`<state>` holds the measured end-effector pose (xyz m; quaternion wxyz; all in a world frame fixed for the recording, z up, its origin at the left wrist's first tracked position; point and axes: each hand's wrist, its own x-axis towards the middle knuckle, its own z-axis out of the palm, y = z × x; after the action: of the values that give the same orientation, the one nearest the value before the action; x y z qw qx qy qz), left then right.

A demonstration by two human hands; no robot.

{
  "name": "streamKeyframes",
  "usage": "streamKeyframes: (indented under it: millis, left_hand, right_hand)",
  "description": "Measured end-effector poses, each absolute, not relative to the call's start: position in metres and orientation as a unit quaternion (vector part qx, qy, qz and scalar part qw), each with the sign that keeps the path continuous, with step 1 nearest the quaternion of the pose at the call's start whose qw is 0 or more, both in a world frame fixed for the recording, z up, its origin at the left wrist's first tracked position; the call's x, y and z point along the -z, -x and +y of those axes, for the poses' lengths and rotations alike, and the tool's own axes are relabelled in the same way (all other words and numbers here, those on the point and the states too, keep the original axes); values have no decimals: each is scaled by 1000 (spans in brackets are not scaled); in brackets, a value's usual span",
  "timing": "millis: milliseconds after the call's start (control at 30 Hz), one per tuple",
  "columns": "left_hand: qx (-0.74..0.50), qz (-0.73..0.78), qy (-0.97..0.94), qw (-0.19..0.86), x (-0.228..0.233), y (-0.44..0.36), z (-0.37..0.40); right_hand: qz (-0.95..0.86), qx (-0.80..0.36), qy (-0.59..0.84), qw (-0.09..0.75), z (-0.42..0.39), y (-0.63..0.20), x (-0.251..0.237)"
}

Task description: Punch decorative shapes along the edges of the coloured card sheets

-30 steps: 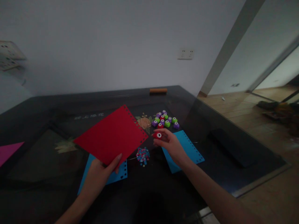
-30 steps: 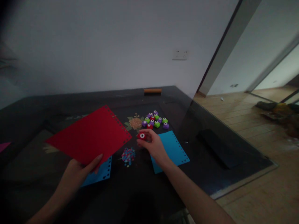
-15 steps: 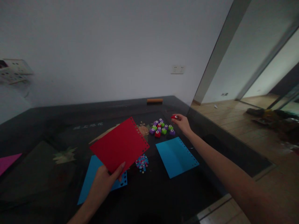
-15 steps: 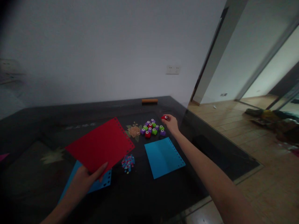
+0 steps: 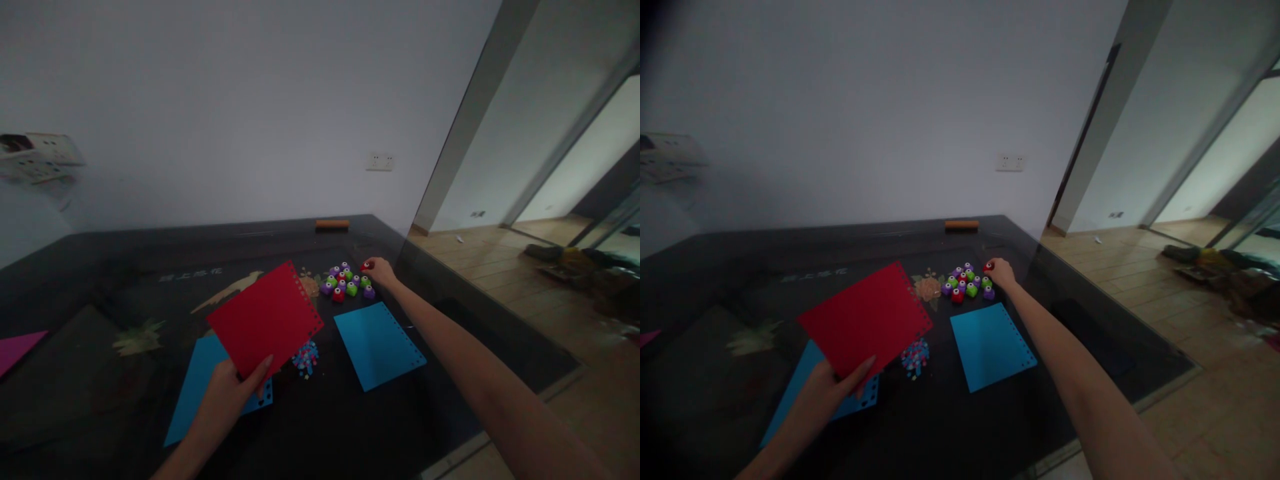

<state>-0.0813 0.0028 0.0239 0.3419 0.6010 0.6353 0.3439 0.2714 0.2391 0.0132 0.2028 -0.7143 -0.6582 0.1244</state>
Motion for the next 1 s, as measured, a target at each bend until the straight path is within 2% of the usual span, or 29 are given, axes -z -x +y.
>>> streamKeyframes:
  millis: [200,400,1000]
  left_hand:
    - [-336,625,-610,354,-25,81,2]
    - [-334,627,-608,355,-26,81,2]
    - [-334,620,-610,364,-35,79,0]
  right_hand:
    - [-677,-147,711,119,246,-263,-16]
    - [-683,-176,704,82,251,-263,-22]
    - [-696,-173,687,118,245,-267,-20]
